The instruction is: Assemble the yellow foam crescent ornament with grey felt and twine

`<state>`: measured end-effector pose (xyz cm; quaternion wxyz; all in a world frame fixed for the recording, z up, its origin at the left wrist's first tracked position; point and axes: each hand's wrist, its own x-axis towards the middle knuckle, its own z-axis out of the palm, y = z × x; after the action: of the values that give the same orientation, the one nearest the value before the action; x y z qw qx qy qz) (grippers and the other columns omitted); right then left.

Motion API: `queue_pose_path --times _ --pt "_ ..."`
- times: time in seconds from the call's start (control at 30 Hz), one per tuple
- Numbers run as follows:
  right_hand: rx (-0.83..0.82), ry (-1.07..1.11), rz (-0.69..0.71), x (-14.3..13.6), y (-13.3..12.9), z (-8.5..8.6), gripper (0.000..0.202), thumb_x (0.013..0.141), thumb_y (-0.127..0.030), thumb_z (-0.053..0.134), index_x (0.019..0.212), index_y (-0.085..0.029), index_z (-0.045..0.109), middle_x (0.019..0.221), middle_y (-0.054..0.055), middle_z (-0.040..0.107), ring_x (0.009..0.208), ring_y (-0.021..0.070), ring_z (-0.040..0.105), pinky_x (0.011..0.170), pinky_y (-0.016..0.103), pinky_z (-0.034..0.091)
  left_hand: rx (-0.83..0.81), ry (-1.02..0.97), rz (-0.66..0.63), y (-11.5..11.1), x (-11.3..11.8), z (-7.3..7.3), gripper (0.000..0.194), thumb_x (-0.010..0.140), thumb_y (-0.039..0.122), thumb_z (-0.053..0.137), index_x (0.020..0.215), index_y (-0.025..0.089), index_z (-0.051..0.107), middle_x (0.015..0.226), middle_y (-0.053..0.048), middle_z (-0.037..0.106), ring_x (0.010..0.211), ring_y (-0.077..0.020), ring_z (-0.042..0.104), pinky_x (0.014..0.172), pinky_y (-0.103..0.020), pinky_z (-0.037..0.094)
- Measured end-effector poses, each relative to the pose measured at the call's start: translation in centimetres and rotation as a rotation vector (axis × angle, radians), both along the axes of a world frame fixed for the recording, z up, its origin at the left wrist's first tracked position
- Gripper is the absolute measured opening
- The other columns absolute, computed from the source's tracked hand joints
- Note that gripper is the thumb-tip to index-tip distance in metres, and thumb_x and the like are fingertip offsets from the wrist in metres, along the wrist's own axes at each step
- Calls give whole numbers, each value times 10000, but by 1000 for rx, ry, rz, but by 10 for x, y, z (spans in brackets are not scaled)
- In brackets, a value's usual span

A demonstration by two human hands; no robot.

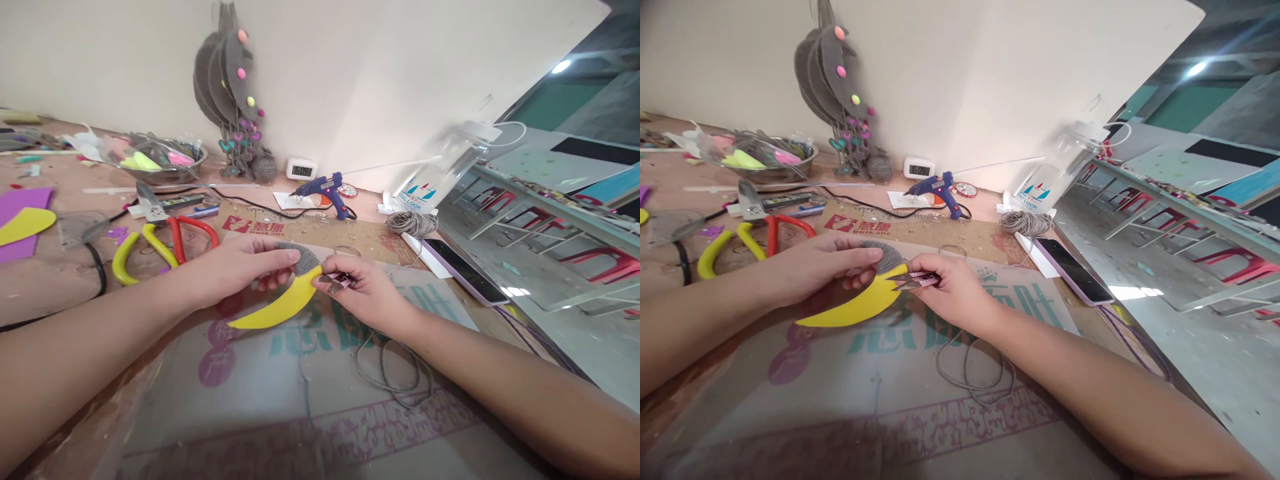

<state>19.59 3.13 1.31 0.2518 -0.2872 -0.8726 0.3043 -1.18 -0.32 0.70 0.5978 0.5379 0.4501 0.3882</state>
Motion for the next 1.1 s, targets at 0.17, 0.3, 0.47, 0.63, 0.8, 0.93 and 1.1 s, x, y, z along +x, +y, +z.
queue_pose_path --times 0.17,0.3,0.47,0.63,0.8,0.93,1.1 --pt "237 54 10 12 3 12 254 886 -382 449 970 -157 531 833 41 564 728 129 519 640 242 418 3 80 21 -1 1 -1 269 781 385 562 632 165 521 534 43 458 457 -49 382 437 -180 299" --pt "519 -80 24 15 5 10 332 920 -411 365 1024 -152 545 842 71 574 763 164 520 680 289 409 6 122 -19 -2 1 -1 272 791 386 542 634 166 511 536 42 442 451 -52 377 431 -187 289" --pt "668 -194 52 13 6 3 362 915 -429 358 979 -150 580 792 71 590 727 166 523 649 279 395 35 173 -33 -1 1 0 277 793 388 535 629 166 512 538 38 459 452 -56 387 429 -192 297" --pt "614 -139 9 15 9 3 343 913 -426 377 976 -153 574 811 68 611 733 167 538 668 288 401 43 238 -50 -1 -2 1 277 809 394 519 650 167 509 544 45 456 465 -55 397 437 -192 302" --pt "544 -115 52 16 6 4 372 843 -479 495 1040 -168 544 881 70 614 787 185 544 693 307 415 52 210 -73 -1 -2 -2 289 816 412 510 664 167 507 565 40 457 480 -57 394 447 -200 299" --pt "574 -121 44 16 7 5 309 861 -414 498 1023 -159 563 839 74 597 769 186 525 676 309 405 55 167 -65 -1 0 -4 272 819 394 513 669 169 499 559 44 438 479 -55 382 446 -198 289" --pt "681 -170 41 15 9 4 254 857 -367 525 963 -153 613 748 47 568 687 158 481 639 292 359 72 194 -75 -1 -1 -4 276 818 400 512 671 167 505 562 38 449 473 -55 385 433 -194 290"
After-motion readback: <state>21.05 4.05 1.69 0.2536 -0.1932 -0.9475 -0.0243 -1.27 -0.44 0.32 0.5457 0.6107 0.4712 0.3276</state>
